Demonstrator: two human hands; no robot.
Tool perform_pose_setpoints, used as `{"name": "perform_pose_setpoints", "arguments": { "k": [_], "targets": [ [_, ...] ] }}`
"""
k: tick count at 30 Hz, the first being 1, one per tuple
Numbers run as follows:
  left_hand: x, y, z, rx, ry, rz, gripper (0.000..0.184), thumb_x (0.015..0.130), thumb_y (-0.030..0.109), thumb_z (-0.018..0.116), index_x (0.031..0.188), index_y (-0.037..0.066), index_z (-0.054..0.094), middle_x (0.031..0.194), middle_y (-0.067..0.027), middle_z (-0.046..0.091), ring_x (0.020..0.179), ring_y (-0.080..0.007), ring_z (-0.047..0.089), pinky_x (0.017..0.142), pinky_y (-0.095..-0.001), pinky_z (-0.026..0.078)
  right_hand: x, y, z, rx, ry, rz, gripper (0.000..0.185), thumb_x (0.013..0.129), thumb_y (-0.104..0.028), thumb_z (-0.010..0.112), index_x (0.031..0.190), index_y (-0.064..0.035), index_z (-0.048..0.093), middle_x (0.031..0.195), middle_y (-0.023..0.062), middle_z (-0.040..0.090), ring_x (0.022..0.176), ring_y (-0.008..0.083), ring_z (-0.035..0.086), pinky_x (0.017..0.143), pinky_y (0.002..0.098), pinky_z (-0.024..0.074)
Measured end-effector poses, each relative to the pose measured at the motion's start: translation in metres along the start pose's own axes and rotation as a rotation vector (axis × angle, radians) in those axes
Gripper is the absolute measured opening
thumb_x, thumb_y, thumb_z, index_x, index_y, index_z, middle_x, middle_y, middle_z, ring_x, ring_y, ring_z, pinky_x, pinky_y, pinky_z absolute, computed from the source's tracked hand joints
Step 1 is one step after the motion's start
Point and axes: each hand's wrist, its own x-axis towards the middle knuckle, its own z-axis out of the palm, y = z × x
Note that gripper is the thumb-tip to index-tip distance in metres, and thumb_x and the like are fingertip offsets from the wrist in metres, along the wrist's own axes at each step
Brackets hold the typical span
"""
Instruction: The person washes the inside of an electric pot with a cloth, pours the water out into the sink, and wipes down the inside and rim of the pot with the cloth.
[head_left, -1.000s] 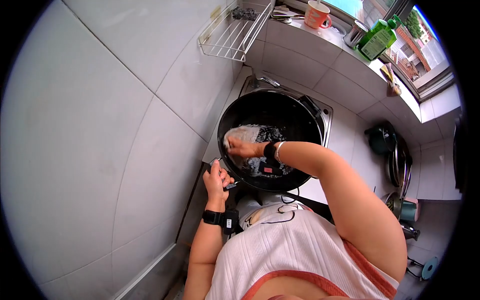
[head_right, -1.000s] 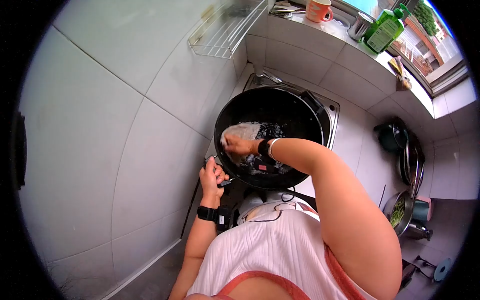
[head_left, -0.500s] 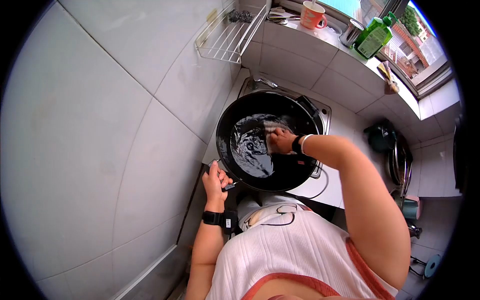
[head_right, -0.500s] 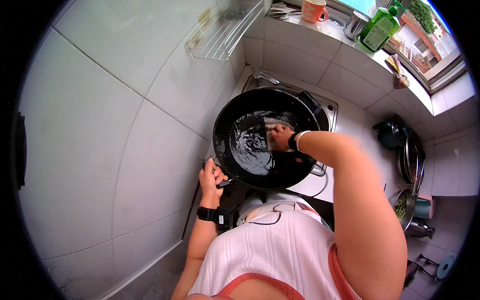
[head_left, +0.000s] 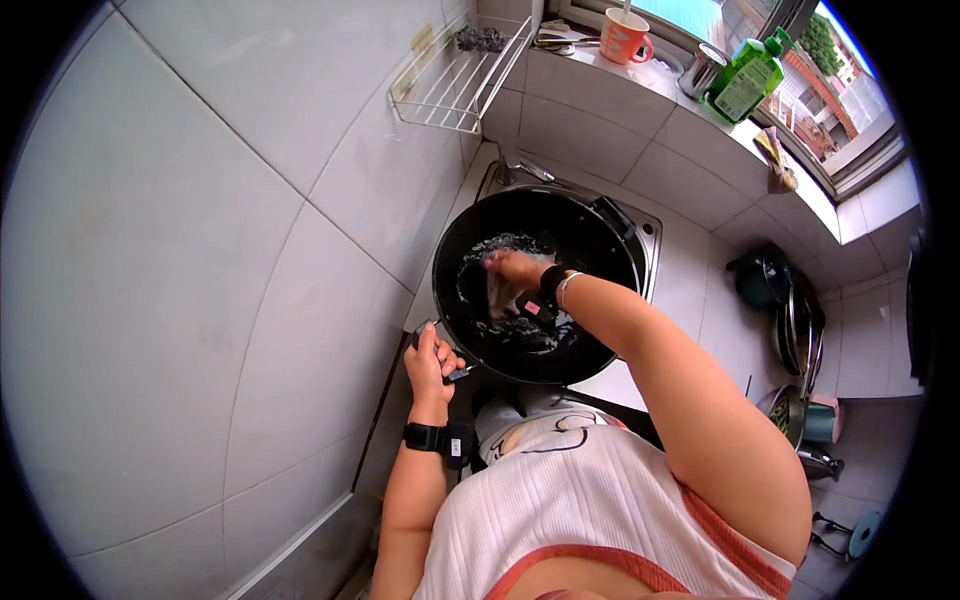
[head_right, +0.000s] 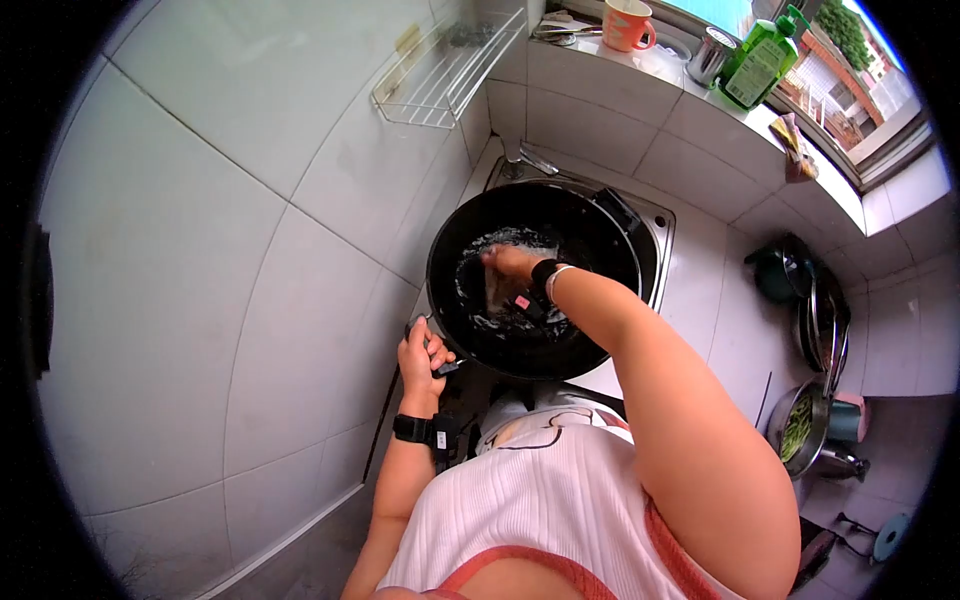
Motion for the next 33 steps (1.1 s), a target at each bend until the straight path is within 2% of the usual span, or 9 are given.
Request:
{"name": "perform_pose_setpoints", "arguments": {
  "k": [2, 6, 8, 10, 12, 13, 17, 26, 33],
  "targets": [
    [-0.001, -0.001, -0.001, -0.008, 0.007, 0.005, 0.031, 0.086, 0.028, 0.051, 0.063, 0.011, 0.039, 0.049, 0.0012, 0.035, 0.035, -0.0092, 0.03, 0.042, -0.0286, 0.038, 0.022, 0.009, -0.011, 0.296, 0.246, -0.435, 0.012, 0.089, -0.022, 0.048, 0.095, -0.0122, 0.051, 0.081, 0.0009, 0.053, 0.077, 0.0162, 0.051, 0.073, 0.0346, 0.0414],
    [-0.002, 0.001, 0.0, -0.02, 0.003, 0.005, 0.031, 0.086, 0.027, 0.05, 0.062, 0.011, 0.038, 0.048, 0.0004, 0.036, 0.034, -0.0094, 0.032, 0.04, -0.0287, 0.04, -0.022, -0.03, -0.014, 0.723, 0.495, -0.453, 0.009, 0.088, -0.017, 0.05, 0.09, -0.0093, 0.054, 0.08, -0.0012, 0.055, 0.073, 0.0107, 0.051, 0.063, 0.0304, 0.0408],
    [-0.004, 0.004, 0.003, -0.014, 0.004, 0.007, 0.032, 0.086, 0.027, 0.05, 0.062, 0.011, 0.038, 0.048, 0.0005, 0.036, 0.034, -0.0094, 0.031, 0.041, -0.0287, 0.04, -0.025, -0.036, -0.015, 0.638, 0.771, -0.688, 0.01, 0.084, -0.013, 0.053, 0.093, -0.0084, 0.057, 0.083, -0.0006, 0.055, 0.076, 0.0113, 0.051, 0.062, 0.0287, 0.0432],
    [-0.003, 0.004, 0.003, -0.009, 0.006, 0.011, 0.032, 0.086, 0.027, 0.05, 0.061, 0.011, 0.038, 0.048, 0.0006, 0.036, 0.034, -0.0094, 0.031, 0.041, -0.0288, 0.04, -0.014, -0.032, -0.022, 0.526, 0.884, -0.647, 0.016, 0.081, -0.007, 0.053, 0.096, -0.0076, 0.058, 0.087, 0.0056, 0.058, 0.079, 0.0193, 0.055, 0.067, 0.0314, 0.0447],
    [-0.002, 0.004, 0.003, -0.007, 0.002, 0.008, 0.032, 0.086, 0.027, 0.05, 0.061, 0.011, 0.038, 0.048, 0.0006, 0.036, 0.034, -0.0093, 0.031, 0.041, -0.0289, 0.04, -0.008, -0.028, -0.025, -0.04, 1.316, -0.74, 0.021, 0.079, -0.003, 0.051, 0.099, -0.0043, 0.057, 0.093, 0.0135, 0.058, 0.086, 0.0295, 0.056, 0.073, 0.0355, 0.0441],
    [-0.002, 0.004, 0.002, -0.008, 0.006, 0.008, 0.032, 0.086, 0.027, 0.05, 0.061, 0.011, 0.038, 0.048, 0.0006, 0.036, 0.034, -0.0093, 0.031, 0.041, -0.0289, 0.04, -0.006, -0.027, -0.027, -0.082, 1.313, -0.741, 0.024, 0.078, -0.002, 0.049, 0.101, -0.003, 0.056, 0.097, 0.0184, 0.056, 0.093, 0.0362, 0.052, 0.079, 0.0378, 0.0423],
    [0.002, 0.001, -0.002, 0.008, -0.01, -0.004, 0.031, 0.086, 0.025, 0.049, 0.061, 0.011, 0.038, 0.049, 0.0008, 0.036, 0.034, -0.0092, 0.031, 0.041, -0.0291, 0.04, 0.01, -0.025, -0.029, -0.17, 1.368, -0.833, 0.024, 0.079, -0.001, 0.048, 0.102, -0.0039, 0.056, 0.099, 0.0189, 0.056, 0.094, 0.0359, 0.052, 0.081, 0.0358, 0.0426],
    [0.001, 0.008, 0.009, 0.017, -0.025, -0.006, 0.03, 0.086, 0.026, 0.05, 0.062, 0.011, 0.038, 0.048, 0.0013, 0.034, 0.035, -0.0091, 0.03, 0.042, -0.029, 0.039, 0.028, -0.037, 0.02, -0.082, 0.603, -0.973, 0.033, 0.076, 0.004, 0.045, 0.107, -0.0012, 0.056, 0.104, 0.0107, 0.059, 0.102, 0.0198, 0.053, 0.09, 0.0267, 0.0379],
    [-0.001, 0.006, 0.008, 0.021, 0.015, 0.018, 0.032, 0.086, 0.033, 0.05, 0.065, 0.011, 0.039, 0.049, 0.0011, 0.035, 0.035, -0.0098, 0.032, 0.041, -0.0281, 0.038, -0.034, -0.036, 0.06, -0.173, -0.042, -0.958, 0.036, 0.075, 0.003, 0.044, 0.11, -0.0005, 0.053, 0.102, 0.0116, 0.059, 0.099, 0.0183, 0.052, 0.09, 0.0271, 0.0376]
  ]
}}
